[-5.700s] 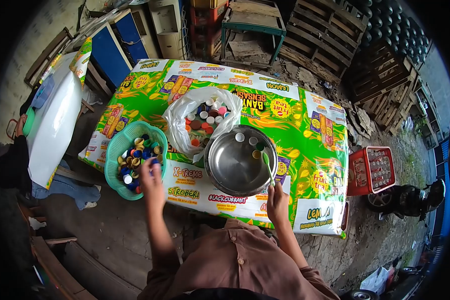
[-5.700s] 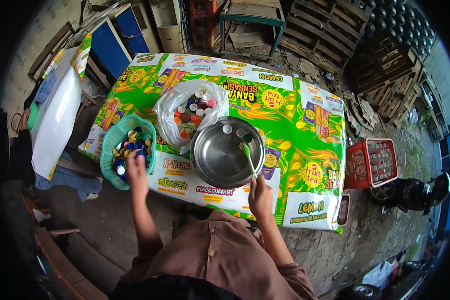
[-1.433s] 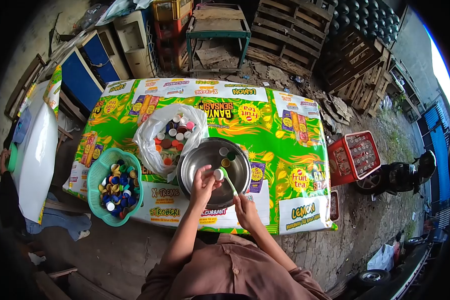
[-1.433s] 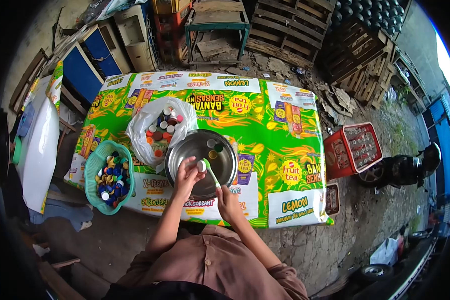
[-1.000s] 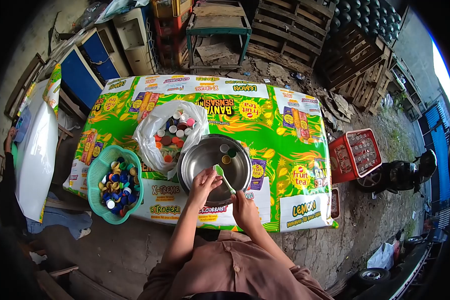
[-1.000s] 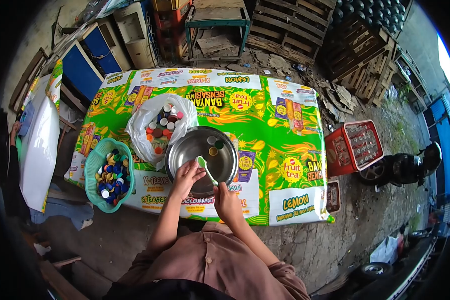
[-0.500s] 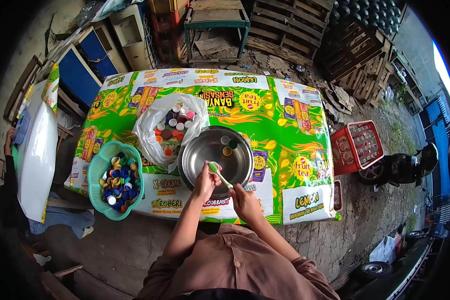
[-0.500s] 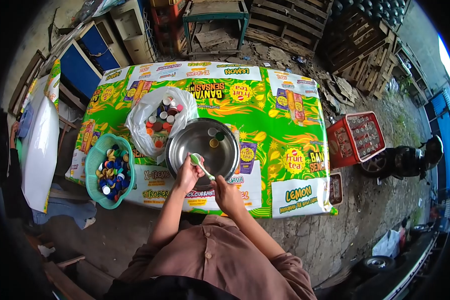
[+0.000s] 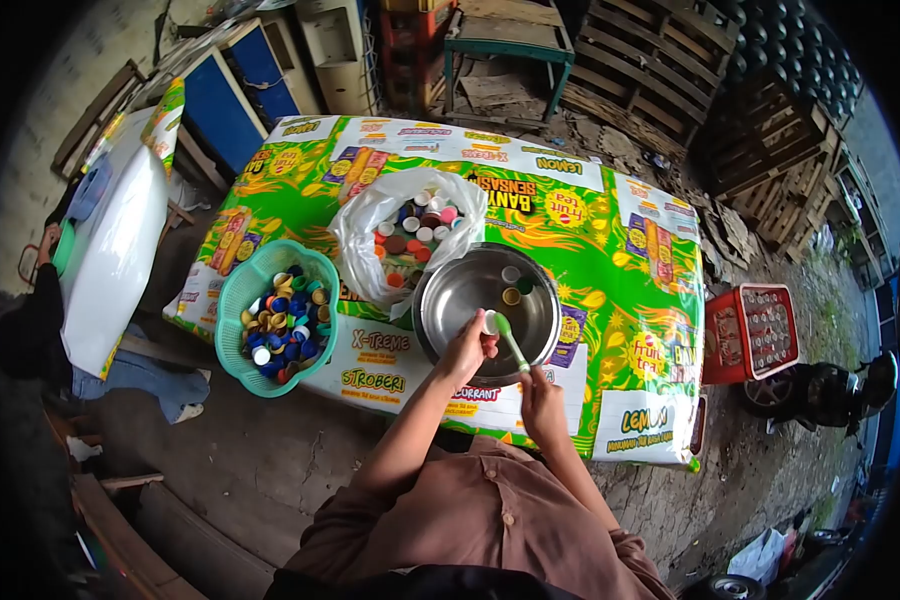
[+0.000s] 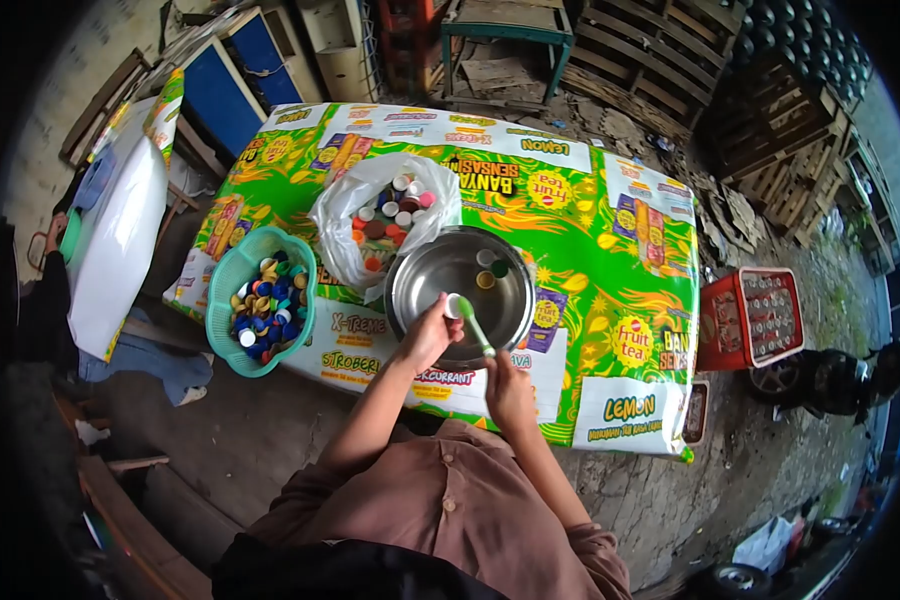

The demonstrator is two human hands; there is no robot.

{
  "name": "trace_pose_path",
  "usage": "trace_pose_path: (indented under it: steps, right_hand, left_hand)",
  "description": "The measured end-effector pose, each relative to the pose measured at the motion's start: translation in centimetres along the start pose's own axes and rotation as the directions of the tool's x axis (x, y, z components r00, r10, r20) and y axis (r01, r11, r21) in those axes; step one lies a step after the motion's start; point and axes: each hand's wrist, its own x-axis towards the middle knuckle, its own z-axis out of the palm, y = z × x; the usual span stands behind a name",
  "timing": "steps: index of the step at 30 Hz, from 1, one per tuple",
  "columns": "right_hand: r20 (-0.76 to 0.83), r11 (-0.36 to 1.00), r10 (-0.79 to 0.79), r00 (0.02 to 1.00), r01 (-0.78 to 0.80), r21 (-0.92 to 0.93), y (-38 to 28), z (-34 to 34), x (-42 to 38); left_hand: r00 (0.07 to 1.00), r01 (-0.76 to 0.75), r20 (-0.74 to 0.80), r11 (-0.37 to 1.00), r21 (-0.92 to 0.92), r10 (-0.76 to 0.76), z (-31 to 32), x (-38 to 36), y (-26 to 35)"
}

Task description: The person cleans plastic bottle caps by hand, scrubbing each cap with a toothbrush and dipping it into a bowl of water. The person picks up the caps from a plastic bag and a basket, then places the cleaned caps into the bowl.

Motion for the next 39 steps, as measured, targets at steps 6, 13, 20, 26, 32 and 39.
trace_pose_path:
  steps: [6, 13, 20, 26, 32, 39]
  right_hand:
    - [0.017, 0.999, -0.036, 0.999, 0.036, -0.006, -0.8, 0.5, -0.5]
    - [-0.04, 0.99, -0.025, 0.999, 0.03, 0.135, -0.5, 1.2, -0.6]
    - [0.067, 0.994, 0.021, 0.998, -0.027, 0.102, 0.1, 0.6, -0.7]
    - [0.032, 0.991, 0.065, 0.997, -0.068, 0.113, -0.2, -0.1, -0.5]
    - [-0.008, 0.989, 0.143, 0.99, -0.142, 0.047, -0.7, -0.5, -0.1]
    - [-0.057, 0.993, 0.119, 0.991, -0.119, 0.002, 0.3, -1.3, 0.9]
  left_hand:
    - [0.992, -0.08, 0.094, 0.997, -0.023, 0.082, -1.1, 0.2, -1.0]
    - [0.962, -0.274, 0.072, 0.928, 0.251, 0.265, 0.3, -1.1, -0.4]
    - [0.943, -0.329, 0.13, 0.909, 0.256, 0.305, 0.3, -1.5, -0.2]
    - [0.933, -0.361, 0.106, 0.891, 0.275, 0.345, 0.5, -1.9, -0.3]
    - [0.969, -0.243, 0.095, 0.937, 0.251, 0.226, -0.7, -1.4, -1.0]
    - [0.953, -0.298, 0.181, 0.869, 0.395, 0.245, -0.1, -2.1, -0.8]
